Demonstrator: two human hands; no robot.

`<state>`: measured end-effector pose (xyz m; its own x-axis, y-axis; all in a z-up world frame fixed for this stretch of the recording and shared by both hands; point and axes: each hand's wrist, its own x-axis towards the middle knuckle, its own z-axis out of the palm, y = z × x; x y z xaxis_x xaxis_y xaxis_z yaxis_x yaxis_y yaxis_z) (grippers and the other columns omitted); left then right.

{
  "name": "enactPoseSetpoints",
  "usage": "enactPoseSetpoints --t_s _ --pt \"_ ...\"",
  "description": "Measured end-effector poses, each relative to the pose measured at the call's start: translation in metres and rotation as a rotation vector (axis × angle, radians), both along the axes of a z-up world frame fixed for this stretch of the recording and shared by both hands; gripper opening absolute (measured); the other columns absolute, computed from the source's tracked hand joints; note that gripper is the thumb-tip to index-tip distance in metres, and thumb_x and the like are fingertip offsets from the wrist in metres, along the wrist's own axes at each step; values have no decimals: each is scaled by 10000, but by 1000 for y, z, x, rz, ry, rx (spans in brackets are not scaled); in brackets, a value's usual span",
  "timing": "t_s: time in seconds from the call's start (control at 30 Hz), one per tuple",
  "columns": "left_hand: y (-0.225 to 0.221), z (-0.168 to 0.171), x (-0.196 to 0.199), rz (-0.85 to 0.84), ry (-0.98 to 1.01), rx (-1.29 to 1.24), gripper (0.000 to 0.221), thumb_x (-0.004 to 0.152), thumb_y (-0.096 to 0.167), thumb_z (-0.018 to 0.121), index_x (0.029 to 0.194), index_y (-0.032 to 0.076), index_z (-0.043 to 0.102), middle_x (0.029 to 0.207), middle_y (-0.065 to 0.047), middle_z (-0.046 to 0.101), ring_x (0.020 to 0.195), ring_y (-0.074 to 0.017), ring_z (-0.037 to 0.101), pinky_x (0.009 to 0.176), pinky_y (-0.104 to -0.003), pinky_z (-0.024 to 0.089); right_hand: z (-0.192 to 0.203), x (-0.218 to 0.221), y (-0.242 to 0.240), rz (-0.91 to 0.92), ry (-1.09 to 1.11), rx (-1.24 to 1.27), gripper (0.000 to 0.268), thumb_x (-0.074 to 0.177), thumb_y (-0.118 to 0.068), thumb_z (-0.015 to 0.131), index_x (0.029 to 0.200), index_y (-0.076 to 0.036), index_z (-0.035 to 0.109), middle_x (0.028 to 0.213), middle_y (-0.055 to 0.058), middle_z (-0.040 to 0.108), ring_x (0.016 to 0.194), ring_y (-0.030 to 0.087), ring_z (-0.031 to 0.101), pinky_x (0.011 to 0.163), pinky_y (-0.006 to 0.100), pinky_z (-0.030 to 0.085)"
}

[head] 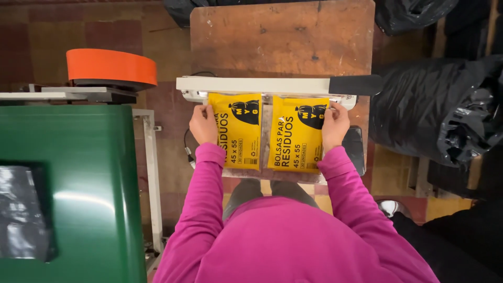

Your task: Folding plastic bags, inserting them into printed yellow sleeves, and sealing the sleeves using a heat sealer.

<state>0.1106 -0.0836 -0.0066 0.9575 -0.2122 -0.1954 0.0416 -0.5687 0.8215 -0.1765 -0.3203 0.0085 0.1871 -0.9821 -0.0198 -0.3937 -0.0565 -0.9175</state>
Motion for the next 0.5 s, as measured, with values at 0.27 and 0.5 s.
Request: enactPoseSetpoints --t_s 0.27,0.5 --pt "-15 34 -64 -544 -449 373 758 913 549 655 1508 117 471 1595 -131 399 1520 -404 236 1144 -677 242 72 53 69 752 649 -611 777 877 -435 723 1471 4 481 1540 245 441 1493 437 322 1248 584 208" --pt "-30 26 -78 -806 -446 417 832 904 635 589 1574 180 401 1678 -96 262 1564 -422 73 1154 -765 77 62 71 70 897 798 -637 857 932 -610 586 1545 -28 449 1617 214 375 1546 404 236 1252 608 109"
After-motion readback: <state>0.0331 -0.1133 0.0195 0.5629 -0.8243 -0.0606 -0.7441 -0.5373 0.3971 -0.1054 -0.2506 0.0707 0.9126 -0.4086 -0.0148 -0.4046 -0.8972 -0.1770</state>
